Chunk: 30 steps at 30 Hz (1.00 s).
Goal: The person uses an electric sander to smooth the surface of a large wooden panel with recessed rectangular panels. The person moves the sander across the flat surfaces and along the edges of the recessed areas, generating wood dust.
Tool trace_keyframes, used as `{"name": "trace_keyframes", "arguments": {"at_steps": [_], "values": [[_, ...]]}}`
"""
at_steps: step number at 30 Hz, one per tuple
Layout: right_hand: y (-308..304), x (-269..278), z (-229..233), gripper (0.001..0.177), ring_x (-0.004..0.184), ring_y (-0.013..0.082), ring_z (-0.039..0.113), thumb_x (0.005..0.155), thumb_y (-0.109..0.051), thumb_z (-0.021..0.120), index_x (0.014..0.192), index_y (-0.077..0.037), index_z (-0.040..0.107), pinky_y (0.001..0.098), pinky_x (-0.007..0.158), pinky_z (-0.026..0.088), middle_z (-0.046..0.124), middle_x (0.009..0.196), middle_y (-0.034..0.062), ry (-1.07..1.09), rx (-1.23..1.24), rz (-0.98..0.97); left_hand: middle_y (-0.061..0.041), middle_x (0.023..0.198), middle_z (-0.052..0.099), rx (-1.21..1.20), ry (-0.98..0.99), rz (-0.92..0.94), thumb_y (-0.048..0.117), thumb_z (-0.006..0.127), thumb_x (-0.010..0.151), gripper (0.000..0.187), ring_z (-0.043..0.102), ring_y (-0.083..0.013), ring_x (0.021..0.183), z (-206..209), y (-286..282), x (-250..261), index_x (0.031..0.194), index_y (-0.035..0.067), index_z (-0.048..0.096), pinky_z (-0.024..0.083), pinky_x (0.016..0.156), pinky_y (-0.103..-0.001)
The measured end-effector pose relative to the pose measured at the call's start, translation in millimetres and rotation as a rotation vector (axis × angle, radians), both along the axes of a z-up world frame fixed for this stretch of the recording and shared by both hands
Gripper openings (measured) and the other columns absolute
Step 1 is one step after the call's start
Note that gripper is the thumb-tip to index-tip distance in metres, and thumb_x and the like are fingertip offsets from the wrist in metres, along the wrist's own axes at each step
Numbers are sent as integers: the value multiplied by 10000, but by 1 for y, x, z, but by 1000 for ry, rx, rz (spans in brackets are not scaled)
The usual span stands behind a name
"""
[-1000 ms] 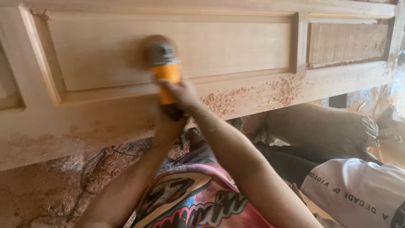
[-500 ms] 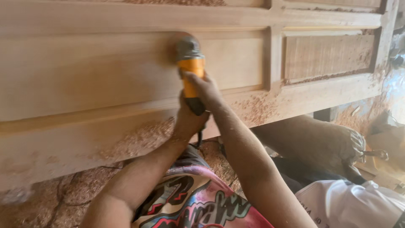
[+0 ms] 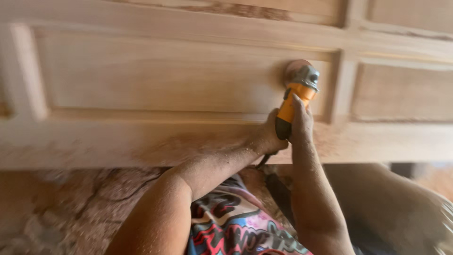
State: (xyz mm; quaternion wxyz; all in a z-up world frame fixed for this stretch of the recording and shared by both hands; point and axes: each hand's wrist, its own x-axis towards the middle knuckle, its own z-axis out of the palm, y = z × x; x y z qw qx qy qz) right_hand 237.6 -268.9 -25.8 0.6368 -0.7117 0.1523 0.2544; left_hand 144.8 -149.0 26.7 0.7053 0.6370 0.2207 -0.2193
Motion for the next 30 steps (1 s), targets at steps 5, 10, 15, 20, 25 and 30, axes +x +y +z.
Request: {"name": "trace_keyframes", "arguments": {"at_steps": [5, 10, 15, 20, 25, 30], "values": [[110, -69, -11, 519, 887, 169, 677, 946, -353, 691, 1370, -103, 527, 320, 752, 591, 668, 1051, 73, 75, -64, 209, -164, 1144, 639, -23, 32, 252, 28, 761, 720, 966, 715, -276, 825, -22, 72, -91, 1510, 65, 207, 609, 658, -387], [243, -158, -19, 534, 793, 190, 741, 900, -417, 725, 1266, -61, 566, 349, 696, 632, 735, 941, 97, 67, -98, 575, -103, 1277, 589, -44, -451, 726, 14, 813, 843, 815, 643, -170, 1096, -86, 140, -189, 1461, 30, 281, 618, 864, -338], [298, -210, 7, 625, 965, 257, 740, 885, -481, 749, 1280, -24, 587, 375, 825, 595, 745, 1069, 168, -195, -186, 895, -33, 848, 650, -108, -211, 842, 86, 790, 802, 581, 625, -112, 564, -61, 157, -237, 1242, 84, 411, 528, 449, -247], [222, -172, 21, 654, 972, 218, 740, 862, -422, 728, 1374, -74, 516, 345, 814, 634, 728, 1113, 138, 117, -97, 670, -141, 1044, 727, 133, -265, 622, 67, 838, 842, 565, 743, -233, 841, -43, 117, -200, 1311, 26, 525, 622, 695, -329], [85, -97, 19, 649, 877, 217, 710, 877, -395, 680, 1391, -58, 473, 392, 771, 647, 671, 1076, 142, 209, -275, 220, -178, 1366, 531, -268, -288, 376, 12, 736, 727, 945, 554, -302, 1291, -36, 32, -125, 1504, 39, 200, 491, 1084, -414], [-4, -47, 19, 528, 873, 206, 674, 950, -371, 666, 1334, -20, 575, 355, 739, 602, 656, 1067, 126, 65, -148, -70, -211, 1219, 690, -70, -141, 91, 115, 750, 818, 637, 681, -335, 1174, -21, -22, -51, 1369, 3, 451, 563, 975, -429]]}}
